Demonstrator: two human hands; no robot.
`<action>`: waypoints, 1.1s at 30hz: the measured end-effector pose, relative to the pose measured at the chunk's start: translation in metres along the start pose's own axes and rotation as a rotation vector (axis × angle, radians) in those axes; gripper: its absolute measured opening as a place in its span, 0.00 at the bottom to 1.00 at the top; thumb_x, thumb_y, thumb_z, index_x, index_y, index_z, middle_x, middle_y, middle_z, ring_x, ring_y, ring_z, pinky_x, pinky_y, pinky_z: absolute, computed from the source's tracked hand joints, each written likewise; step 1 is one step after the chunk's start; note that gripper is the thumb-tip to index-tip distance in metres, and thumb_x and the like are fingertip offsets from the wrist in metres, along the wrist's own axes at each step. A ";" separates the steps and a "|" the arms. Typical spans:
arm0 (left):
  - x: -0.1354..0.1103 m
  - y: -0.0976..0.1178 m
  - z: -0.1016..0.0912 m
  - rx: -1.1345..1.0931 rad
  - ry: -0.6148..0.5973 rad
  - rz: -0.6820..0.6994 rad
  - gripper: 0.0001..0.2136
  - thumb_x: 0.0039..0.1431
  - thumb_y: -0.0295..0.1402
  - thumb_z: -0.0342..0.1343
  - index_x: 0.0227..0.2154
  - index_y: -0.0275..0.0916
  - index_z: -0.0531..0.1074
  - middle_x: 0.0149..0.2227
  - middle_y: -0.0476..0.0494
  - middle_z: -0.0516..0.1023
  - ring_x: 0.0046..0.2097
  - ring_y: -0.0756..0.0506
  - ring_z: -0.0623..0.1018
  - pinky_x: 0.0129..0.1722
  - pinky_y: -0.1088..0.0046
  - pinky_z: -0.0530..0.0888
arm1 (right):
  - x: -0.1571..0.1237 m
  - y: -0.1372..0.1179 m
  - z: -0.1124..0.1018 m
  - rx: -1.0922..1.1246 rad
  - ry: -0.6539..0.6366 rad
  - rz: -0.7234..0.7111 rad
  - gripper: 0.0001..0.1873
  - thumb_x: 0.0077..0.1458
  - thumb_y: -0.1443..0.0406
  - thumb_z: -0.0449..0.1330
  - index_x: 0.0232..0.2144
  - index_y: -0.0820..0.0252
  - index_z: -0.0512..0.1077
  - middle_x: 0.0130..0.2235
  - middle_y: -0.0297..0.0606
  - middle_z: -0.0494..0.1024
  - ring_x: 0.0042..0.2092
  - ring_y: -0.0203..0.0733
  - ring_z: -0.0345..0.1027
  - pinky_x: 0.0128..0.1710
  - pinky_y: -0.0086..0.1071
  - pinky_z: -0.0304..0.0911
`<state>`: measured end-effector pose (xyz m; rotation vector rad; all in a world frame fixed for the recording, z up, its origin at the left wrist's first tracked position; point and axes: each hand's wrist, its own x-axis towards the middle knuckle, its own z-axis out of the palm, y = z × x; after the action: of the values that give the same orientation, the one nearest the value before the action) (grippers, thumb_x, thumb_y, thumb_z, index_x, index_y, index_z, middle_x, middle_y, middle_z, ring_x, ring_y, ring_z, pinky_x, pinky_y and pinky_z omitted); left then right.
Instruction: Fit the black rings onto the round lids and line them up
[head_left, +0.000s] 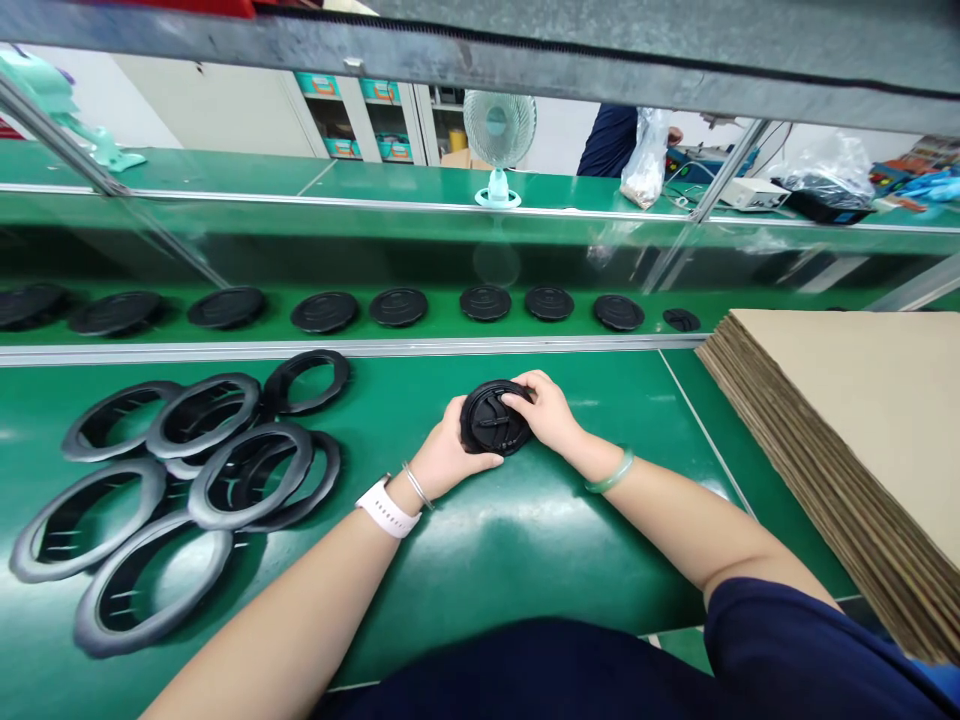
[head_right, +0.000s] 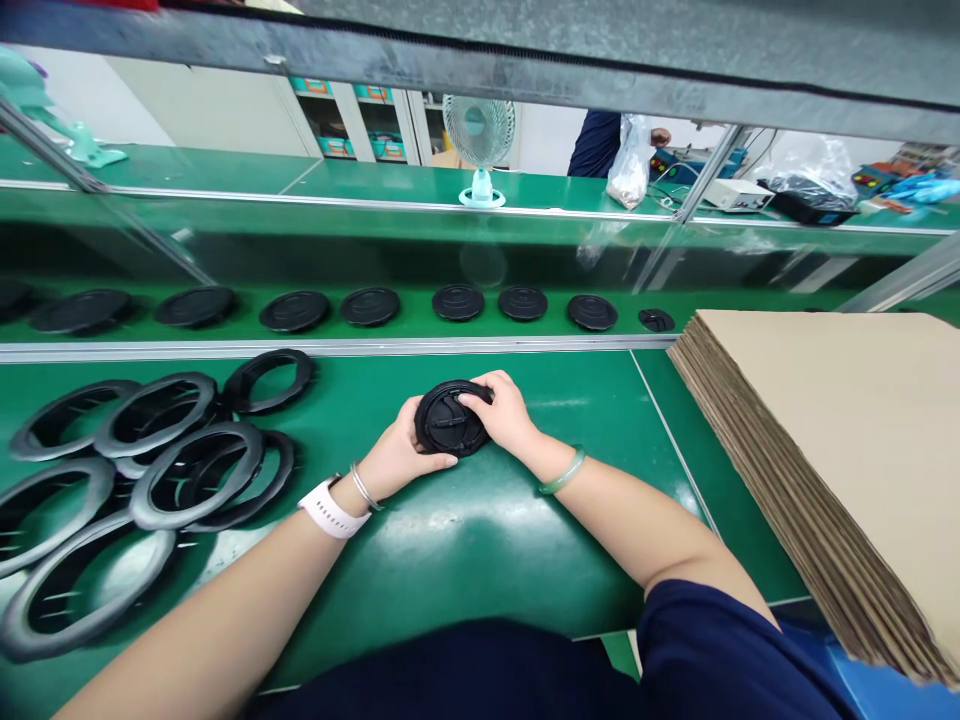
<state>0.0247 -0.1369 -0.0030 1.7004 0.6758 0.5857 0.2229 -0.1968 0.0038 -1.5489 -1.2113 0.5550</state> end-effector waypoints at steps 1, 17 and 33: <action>0.000 0.000 0.000 0.005 -0.003 0.008 0.41 0.40 0.40 0.74 0.56 0.41 0.60 0.56 0.34 0.71 0.57 0.33 0.74 0.56 0.51 0.71 | 0.000 -0.001 0.000 -0.006 0.019 -0.004 0.07 0.52 0.62 0.65 0.33 0.58 0.74 0.37 0.36 0.72 0.42 0.43 0.67 0.45 0.39 0.64; 0.010 0.003 -0.006 0.156 0.078 -0.091 0.25 0.56 0.51 0.57 0.51 0.41 0.65 0.51 0.42 0.75 0.54 0.37 0.74 0.56 0.58 0.69 | 0.002 -0.004 0.001 0.113 -0.228 0.117 0.25 0.39 0.62 0.75 0.40 0.59 0.71 0.41 0.35 0.77 0.44 0.45 0.71 0.48 0.40 0.65; 0.009 0.006 0.000 0.092 0.084 -0.047 0.22 0.58 0.47 0.56 0.50 0.39 0.66 0.51 0.39 0.75 0.54 0.38 0.74 0.57 0.59 0.68 | 0.005 -0.012 -0.024 0.600 -0.514 0.403 0.30 0.44 0.50 0.72 0.45 0.61 0.75 0.43 0.42 0.79 0.43 0.43 0.74 0.44 0.35 0.68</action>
<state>0.0316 -0.1315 0.0027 1.7475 0.8114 0.6038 0.2395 -0.2037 0.0238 -1.1506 -0.9557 1.5032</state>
